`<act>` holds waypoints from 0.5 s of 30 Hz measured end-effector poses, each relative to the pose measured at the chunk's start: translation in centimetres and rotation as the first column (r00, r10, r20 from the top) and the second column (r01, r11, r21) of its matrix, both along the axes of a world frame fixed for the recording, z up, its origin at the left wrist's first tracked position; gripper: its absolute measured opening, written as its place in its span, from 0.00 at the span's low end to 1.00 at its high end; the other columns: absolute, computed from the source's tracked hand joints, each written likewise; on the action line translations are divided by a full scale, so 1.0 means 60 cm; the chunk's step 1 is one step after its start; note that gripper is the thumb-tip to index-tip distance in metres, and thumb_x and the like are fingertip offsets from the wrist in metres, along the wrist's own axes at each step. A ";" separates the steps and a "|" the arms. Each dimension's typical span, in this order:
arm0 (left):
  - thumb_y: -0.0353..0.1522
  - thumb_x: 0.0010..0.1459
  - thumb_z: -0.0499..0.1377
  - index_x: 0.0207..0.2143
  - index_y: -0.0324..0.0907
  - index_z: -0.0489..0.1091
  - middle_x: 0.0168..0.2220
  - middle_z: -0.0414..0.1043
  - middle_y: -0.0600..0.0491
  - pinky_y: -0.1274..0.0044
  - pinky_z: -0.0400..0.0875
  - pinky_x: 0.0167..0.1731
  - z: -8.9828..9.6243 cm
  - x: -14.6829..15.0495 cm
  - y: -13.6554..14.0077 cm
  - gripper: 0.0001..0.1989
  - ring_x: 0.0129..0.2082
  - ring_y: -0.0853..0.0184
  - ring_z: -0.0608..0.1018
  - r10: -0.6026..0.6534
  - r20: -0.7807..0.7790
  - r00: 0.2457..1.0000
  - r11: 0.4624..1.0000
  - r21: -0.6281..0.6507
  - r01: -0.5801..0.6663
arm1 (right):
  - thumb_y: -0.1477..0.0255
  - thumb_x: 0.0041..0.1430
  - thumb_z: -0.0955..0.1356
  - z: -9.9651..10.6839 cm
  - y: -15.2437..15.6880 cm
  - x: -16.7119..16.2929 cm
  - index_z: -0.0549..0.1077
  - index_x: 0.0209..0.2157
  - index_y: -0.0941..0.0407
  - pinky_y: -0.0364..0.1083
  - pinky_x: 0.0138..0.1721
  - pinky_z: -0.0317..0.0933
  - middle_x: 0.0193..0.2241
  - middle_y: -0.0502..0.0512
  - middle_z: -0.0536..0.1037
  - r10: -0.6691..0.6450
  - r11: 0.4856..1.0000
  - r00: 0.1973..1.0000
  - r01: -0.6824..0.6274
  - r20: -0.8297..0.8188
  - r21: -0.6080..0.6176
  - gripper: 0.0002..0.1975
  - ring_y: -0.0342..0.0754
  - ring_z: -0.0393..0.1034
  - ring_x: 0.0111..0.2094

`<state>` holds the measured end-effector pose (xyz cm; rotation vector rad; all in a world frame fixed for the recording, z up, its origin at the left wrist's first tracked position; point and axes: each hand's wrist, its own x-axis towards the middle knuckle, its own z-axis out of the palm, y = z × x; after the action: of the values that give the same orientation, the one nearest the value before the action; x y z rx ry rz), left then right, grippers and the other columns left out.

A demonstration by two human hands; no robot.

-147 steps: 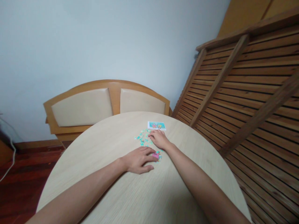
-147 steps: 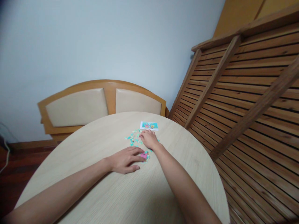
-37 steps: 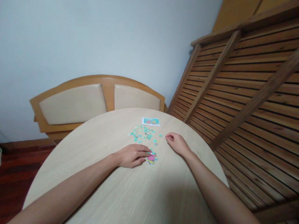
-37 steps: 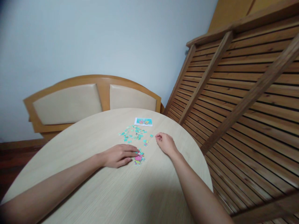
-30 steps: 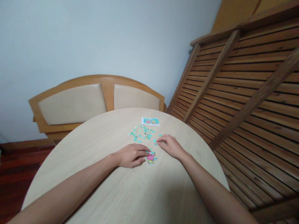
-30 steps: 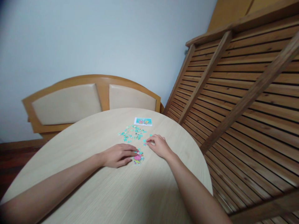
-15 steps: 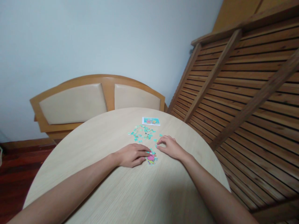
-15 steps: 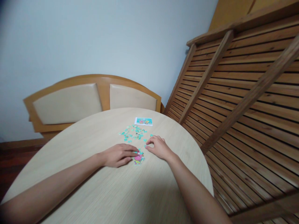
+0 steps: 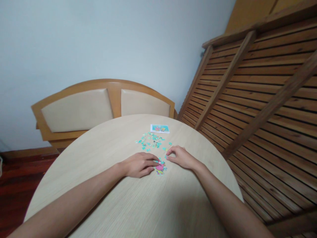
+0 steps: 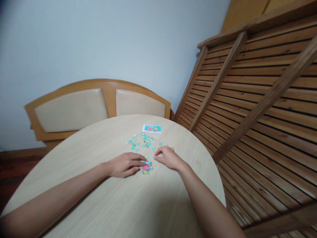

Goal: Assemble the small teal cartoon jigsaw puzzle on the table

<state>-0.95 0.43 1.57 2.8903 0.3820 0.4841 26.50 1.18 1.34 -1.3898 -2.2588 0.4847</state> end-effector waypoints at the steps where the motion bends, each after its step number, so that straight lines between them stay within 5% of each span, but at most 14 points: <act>1: 0.33 0.68 0.49 0.57 0.45 0.68 0.57 0.70 0.46 0.70 0.66 0.56 0.000 0.000 0.000 0.18 0.55 0.59 0.74 -0.001 0.000 1.000 1.000 -0.001 0.001 | 0.68 0.56 0.72 0.002 -0.001 -0.001 0.79 0.34 0.54 0.51 0.50 0.60 0.39 0.53 0.82 0.012 1.000 1.000 -0.012 -0.008 -0.010 0.05 0.52 0.73 0.44; 7: 0.33 0.68 0.49 0.57 0.45 0.69 0.57 0.70 0.46 0.70 0.66 0.57 0.001 0.001 -0.001 0.19 0.55 0.59 0.74 0.009 -0.019 1.000 1.000 -0.001 -0.009 | 0.72 0.55 0.70 0.002 -0.005 -0.004 0.78 0.41 0.56 0.45 0.41 0.64 0.34 0.53 0.82 0.031 0.996 0.994 -0.040 -0.108 -0.081 0.11 0.48 0.75 0.36; 15: 0.33 0.68 0.49 0.57 0.44 0.68 0.58 0.69 0.46 0.70 0.66 0.57 -0.001 0.000 0.000 0.18 0.55 0.59 0.73 0.004 -0.014 1.000 1.000 0.009 -0.004 | 0.66 0.57 0.71 0.008 -0.010 -0.001 0.81 0.41 0.54 0.47 0.44 0.65 0.38 0.56 0.81 0.052 0.998 0.995 -0.055 -0.087 -0.032 0.11 0.50 0.75 0.40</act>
<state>-0.93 0.41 1.53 2.9041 0.3893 0.4672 26.44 0.56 1.85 -1.3023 -2.2328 0.5927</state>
